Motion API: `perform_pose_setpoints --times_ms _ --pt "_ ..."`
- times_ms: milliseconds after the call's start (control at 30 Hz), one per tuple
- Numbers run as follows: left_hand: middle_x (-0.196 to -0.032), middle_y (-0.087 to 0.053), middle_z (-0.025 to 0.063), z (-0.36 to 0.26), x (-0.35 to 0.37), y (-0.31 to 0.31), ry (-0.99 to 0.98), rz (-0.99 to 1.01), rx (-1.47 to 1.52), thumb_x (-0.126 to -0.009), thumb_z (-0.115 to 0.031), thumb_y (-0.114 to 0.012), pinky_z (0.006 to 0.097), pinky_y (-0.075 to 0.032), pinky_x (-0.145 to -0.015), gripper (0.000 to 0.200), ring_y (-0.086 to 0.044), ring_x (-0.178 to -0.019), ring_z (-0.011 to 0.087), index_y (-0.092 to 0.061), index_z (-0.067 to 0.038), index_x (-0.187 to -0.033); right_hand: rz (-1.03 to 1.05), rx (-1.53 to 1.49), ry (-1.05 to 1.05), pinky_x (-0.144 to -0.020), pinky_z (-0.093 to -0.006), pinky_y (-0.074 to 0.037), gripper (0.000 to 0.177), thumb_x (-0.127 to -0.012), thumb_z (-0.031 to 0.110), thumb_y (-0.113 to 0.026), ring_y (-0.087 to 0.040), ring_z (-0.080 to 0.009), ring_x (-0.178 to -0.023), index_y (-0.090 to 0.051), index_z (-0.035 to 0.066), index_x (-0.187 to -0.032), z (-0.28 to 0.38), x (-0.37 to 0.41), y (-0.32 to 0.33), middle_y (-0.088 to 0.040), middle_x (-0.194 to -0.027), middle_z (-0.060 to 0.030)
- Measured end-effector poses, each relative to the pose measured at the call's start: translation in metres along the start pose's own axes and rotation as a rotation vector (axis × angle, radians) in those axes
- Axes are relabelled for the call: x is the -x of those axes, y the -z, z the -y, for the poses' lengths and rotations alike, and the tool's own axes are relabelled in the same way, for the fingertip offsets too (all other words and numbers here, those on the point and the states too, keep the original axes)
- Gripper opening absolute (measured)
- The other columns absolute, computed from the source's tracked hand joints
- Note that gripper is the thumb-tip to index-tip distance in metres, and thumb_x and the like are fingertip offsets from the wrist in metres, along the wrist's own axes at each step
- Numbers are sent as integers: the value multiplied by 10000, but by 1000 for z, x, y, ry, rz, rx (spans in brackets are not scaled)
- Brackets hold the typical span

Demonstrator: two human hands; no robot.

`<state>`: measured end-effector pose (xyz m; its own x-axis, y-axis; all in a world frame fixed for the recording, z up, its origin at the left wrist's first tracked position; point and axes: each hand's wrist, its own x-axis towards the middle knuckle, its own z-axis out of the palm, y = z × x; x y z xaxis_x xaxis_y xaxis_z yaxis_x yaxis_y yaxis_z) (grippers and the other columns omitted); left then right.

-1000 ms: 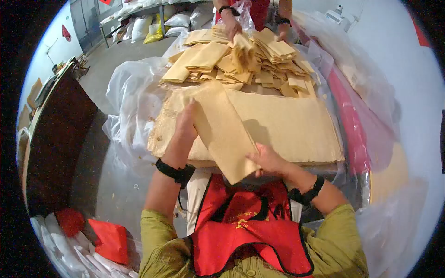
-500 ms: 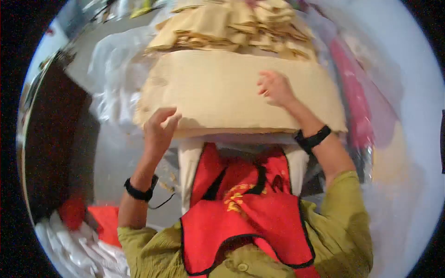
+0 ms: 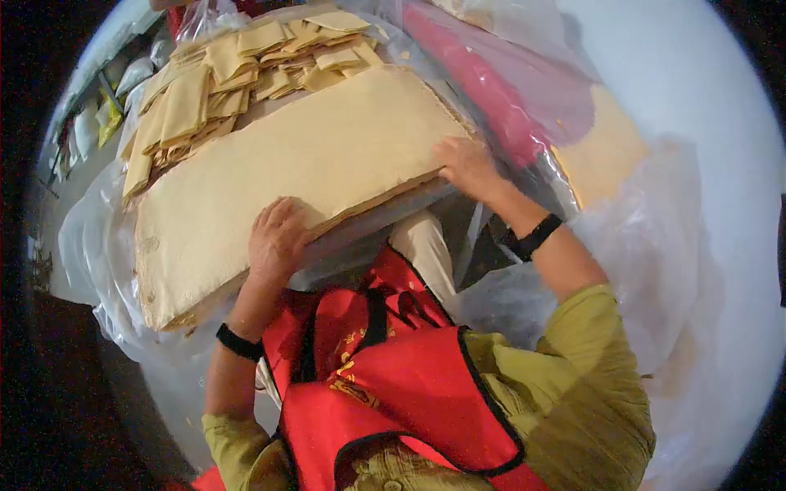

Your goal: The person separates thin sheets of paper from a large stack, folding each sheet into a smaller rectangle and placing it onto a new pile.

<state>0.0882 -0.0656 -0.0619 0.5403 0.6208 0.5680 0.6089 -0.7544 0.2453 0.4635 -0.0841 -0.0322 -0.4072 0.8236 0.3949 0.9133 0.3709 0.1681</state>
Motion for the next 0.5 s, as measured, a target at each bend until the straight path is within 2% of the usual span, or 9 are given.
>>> perform_pose_setpoints --times_ms 100,200,300,433,500 --pt "-1078 -532 139 3 -4 4 11 45 11 -653 -165 -656 401 -396 -864 284 -486 -1026 318 -602 -44 -905 154 -27 -169 -773 -390 -435 316 -707 196 -603 -533 -289 -906 -550 80 -996 -29 -3 7 -565 -962 -101" --pt "-1059 -543 142 6 -11 8 36 92 17 -655 -174 -660 390 -410 -849 281 -501 -1002 318 -604 -36 -893 281 -146 -177 -733 -390 -444 215 -746 193 -554 -540 -297 -872 -575 93 -935 -40 -12 17 -567 -916 -108" --pt "-1044 -551 143 0 -15 13 73 113 24 -660 -186 -659 382 -425 -832 271 -509 -987 319 -607 -28 -873 215 -224 -143 -735 -426 -435 178 -776 195 -484 -542 -344 -815 -563 41 -820 -50 -25 28 -565 -844 -157" --pt "-995 -572 136 -6 -17 15 143 128 30 -657 -206 -661 384 -445 -798 276 -526 -961 311 -611 -27 -861 28 -239 -155 -733 -409 -437 157 -786 175 -472 -538 -330 -838 -554 41 -780 -61 -35 12 -565 -874 -142" --pt "-971 -581 137 -6 -27 20 -86 108 -33 -651 -252 -677 381 -456 -775 327 -544 -925 311 -610 -24 -877 -89 -304 -160 -720 -382 -443 127 -783 149 -481 -542 -307 -860 -565 53 -774 -64 -50 5 -569 -907 -119"
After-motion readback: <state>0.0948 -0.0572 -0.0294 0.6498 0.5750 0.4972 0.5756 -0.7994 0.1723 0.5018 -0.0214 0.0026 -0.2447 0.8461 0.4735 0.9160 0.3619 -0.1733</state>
